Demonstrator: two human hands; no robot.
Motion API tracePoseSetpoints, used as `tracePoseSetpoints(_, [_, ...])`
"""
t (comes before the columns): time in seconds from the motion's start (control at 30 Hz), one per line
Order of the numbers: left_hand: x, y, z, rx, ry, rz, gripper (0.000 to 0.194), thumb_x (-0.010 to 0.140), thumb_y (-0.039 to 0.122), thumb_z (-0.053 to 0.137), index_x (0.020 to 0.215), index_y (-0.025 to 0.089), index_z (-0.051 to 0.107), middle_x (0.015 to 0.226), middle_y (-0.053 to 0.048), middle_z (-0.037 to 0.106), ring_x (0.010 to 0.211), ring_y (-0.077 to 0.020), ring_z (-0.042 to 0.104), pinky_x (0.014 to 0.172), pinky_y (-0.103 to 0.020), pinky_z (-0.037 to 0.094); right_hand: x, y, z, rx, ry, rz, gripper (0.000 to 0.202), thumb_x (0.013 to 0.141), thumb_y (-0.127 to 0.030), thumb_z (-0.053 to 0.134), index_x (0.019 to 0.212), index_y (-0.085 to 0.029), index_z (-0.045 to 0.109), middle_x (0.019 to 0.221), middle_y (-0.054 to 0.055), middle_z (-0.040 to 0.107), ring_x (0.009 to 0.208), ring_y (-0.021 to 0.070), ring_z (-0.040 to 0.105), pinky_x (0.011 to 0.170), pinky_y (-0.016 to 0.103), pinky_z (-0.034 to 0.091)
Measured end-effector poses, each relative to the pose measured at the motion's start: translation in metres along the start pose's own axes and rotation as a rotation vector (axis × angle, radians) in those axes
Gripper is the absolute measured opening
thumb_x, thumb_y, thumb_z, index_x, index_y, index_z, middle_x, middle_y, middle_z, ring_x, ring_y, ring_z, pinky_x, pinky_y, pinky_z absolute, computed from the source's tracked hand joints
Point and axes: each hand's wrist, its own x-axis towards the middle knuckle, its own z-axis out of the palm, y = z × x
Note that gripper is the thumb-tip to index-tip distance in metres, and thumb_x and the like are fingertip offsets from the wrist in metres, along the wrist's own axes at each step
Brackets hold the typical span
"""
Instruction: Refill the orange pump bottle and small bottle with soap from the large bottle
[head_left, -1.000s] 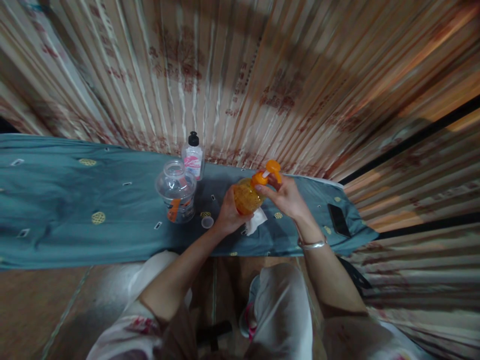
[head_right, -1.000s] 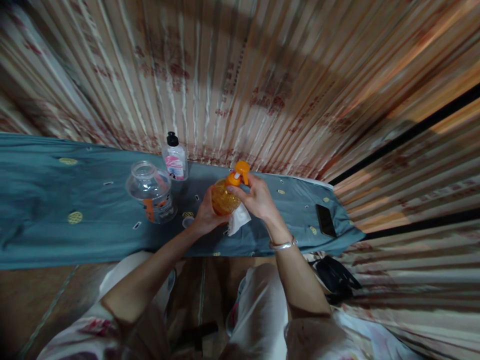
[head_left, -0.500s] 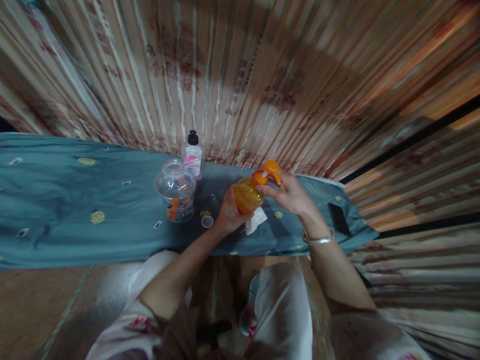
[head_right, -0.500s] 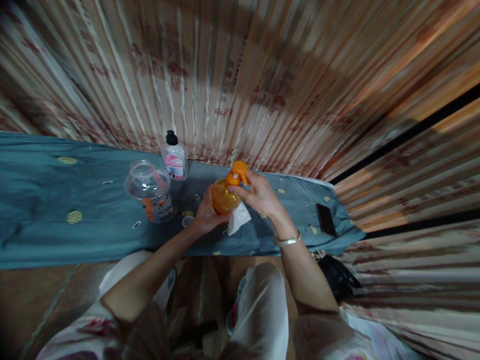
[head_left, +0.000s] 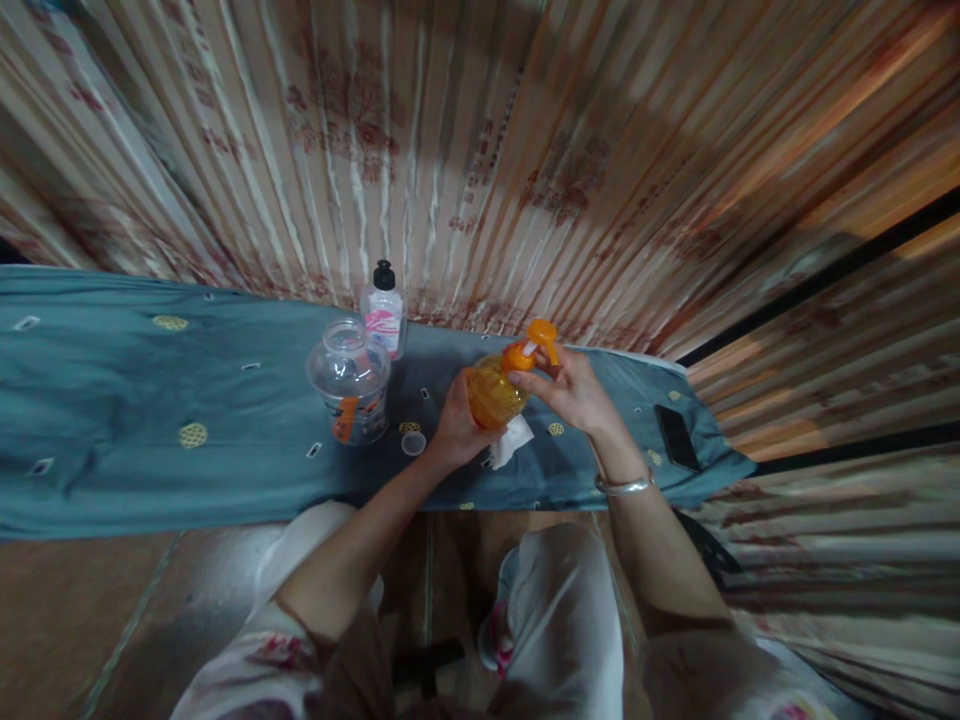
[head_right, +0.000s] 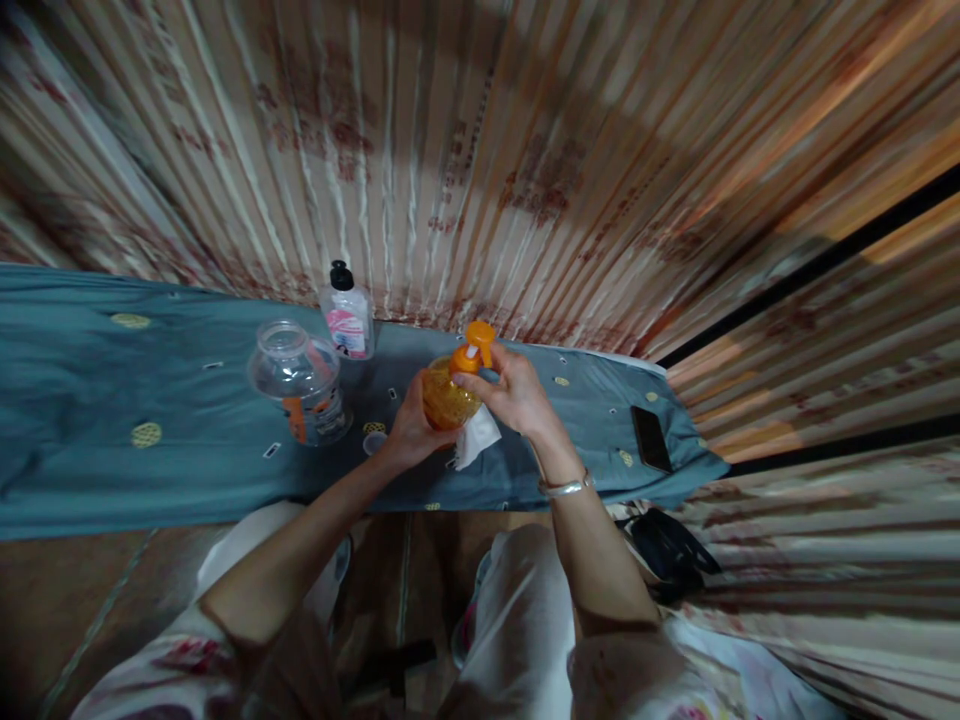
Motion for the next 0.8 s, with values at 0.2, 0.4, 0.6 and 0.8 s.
tracePoseSetpoints(0.2, [0.001,0.0,0.001,-0.002,0.011,0.016,0.095,0.056,0.03,0.086,0.135,0.02,0.033,0.129,-0.014,0.053,0.123,-0.0332,0.053,0.106,-0.052,0.042,-0.005,-0.018,0.013,-0.19,0.198,0.098,0.037,0.073,-0.051,0.073,0.095,-0.022,0.065,0.096,0.007,0.074,0.095,0.0287,0.069,0.087,0.044,0.053])
tracePoseSetpoints(0.4, [0.001,0.003,-0.001,-0.017,0.003,0.018,0.09,0.06,0.033,0.084,0.134,0.019,0.035,0.129,-0.013,0.053,0.123,-0.0325,0.053,0.106,-0.052,0.042,-0.006,-0.028,0.009,-0.176,0.131,0.112,0.048,0.072,-0.053,0.074,0.107,-0.021,0.063,0.106,0.009,0.073,0.102,0.0297,0.067,0.091,0.045,0.052])
tracePoseSetpoints(0.6, [0.001,0.005,-0.002,-0.046,-0.006,-0.002,0.091,0.059,0.035,0.085,0.134,0.02,0.035,0.129,-0.014,0.052,0.122,-0.033,0.052,0.105,-0.052,0.042,-0.007,-0.015,0.011,0.163,0.004,-0.024,0.035,0.083,-0.046,0.063,0.11,-0.024,0.062,0.112,0.005,0.071,0.107,0.0216,0.065,0.098,0.037,0.049])
tracePoseSetpoints(0.8, [0.001,0.006,-0.002,-0.047,0.0,-0.005,0.087,0.059,0.033,0.085,0.13,0.02,0.038,0.124,-0.011,0.055,0.118,-0.0321,0.054,0.103,-0.051,0.043,-0.008,-0.019,0.016,-0.131,0.259,0.13,0.045,0.071,-0.05,0.076,0.105,-0.022,0.064,0.102,0.007,0.072,0.104,0.03,0.065,0.098,0.047,0.048])
